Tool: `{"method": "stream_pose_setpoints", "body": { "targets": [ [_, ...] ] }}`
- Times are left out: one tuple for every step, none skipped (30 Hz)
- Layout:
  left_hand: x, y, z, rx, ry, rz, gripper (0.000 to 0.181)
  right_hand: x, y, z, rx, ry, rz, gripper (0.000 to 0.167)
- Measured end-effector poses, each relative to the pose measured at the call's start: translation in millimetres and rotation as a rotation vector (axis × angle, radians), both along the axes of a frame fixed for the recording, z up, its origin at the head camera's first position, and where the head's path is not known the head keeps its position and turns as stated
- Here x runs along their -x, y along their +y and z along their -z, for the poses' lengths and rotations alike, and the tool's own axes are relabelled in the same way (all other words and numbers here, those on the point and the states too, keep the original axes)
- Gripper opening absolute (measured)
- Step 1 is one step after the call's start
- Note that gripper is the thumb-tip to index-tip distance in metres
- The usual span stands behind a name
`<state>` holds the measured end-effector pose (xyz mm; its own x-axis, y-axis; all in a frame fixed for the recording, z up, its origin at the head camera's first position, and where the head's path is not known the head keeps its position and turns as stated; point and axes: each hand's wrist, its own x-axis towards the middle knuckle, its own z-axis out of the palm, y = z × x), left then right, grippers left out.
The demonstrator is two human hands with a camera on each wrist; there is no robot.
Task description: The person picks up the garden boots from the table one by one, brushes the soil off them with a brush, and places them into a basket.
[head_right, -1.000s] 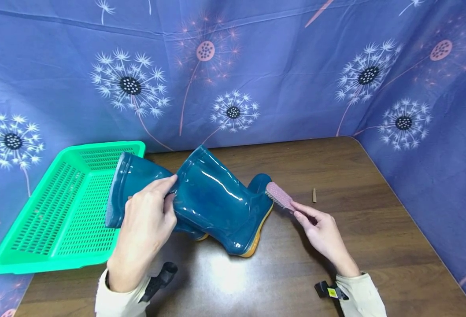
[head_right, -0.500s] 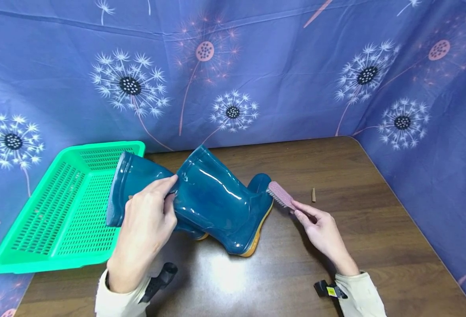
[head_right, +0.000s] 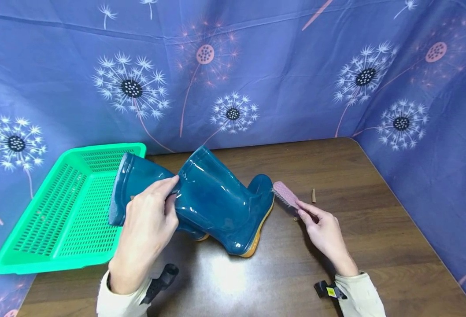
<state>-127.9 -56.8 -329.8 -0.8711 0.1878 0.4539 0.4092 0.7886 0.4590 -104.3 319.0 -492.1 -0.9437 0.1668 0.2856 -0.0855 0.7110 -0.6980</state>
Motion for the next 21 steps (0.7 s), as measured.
{"method": "stream_pose_setpoints", "body": {
  "targets": [
    [-0.3,0.6,0.1,-0.008,0.009,0.0,0.038,0.0,1,-0.6,-0.005,0.009,0.034,0.028],
    [-0.6,1.4,0.2,-0.017,0.019,0.002,0.038,0.1,2,-1.0,-0.007,0.017,0.066,0.028],
    [-0.9,2.4,0.3,-0.026,0.03,0.003,0.038,0.1,3,-1.6,-0.002,0.021,0.088,0.028],
    [-1.4,3.7,0.5,-0.034,0.042,0.006,0.038,0.1,4,-2.1,0.002,0.025,0.101,0.028],
    [-1.8,5.0,0.8,-0.042,0.056,0.011,0.038,0.0,5,-2.7,0.011,0.026,0.104,0.028],
    [-2.3,6.4,1.1,-0.048,0.071,0.018,0.038,0.1,5,-3.2,0.02,0.028,0.102,0.029],
    [-2.8,7.9,1.2,-0.054,0.086,0.028,0.038,0.2,5,-3.6,0.024,0.029,0.099,0.029],
    [-3.4,9.1,1.6,-0.061,0.1,0.043,0.038,0.4,5,-3.8,0.03,0.028,0.096,0.029],
    [-4.0,10.4,2.0,-0.068,0.115,0.061,0.037,0.5,5,-4.2,0.034,0.029,0.094,0.029],
    [-4.6,11.8,2.4,-0.076,0.129,0.081,0.037,0.8,5,-4.6,0.036,0.03,0.096,0.029],
    [-5.4,13.2,2.6,-0.085,0.142,0.104,0.036,0.9,4,-5.1,0.04,0.03,0.1,0.029],
    [-6.0,14.6,3.0,-0.095,0.15,0.125,0.035,0.9,4,-5.7,0.044,0.032,0.107,0.029],
    [-6.8,15.9,2.9,-0.109,0.152,0.144,0.035,1.0,4,-6.1,0.049,0.032,0.117,0.028],
    [-7.5,17.1,2.8,-0.128,0.153,0.163,0.034,1.0,5,-6.5,0.056,0.034,0.124,0.028],
    [-8.1,18.3,2.5,-0.147,0.147,0.177,0.033,1.0,5,-6.9,0.061,0.037,0.131,0.028],
    [-8.7,19.1,2.2,-0.166,0.136,0.187,0.032,0.9,5,-7.2,0.064,0.037,0.139,0.028],
    [-8.9,19.7,1.8,-0.188,0.12,0.197,0.032,0.7,6,-7.3,0.067,0.038,0.144,0.028],
    [-8.9,19.9,1.3,-0.207,0.095,0.206,0.032,0.5,6,-7.5,0.071,0.039,0.146,0.028],
    [-8.9,19.9,0.7,-0.227,0.065,0.22,0.032,0.3,7,-7.5,0.074,0.037,0.147,0.028],
    [-8.5,19.8,0.3,-0.242,0.029,0.235,0.032,0.0,8,-7.7,0.075,0.036,0.149,0.029],
    [-7.9,19.5,-0.1,-0.256,-0.014,0.256,0.033,-0.3,8,-8.0,0.076,0.035,0.153,0.029]
  ]
}}
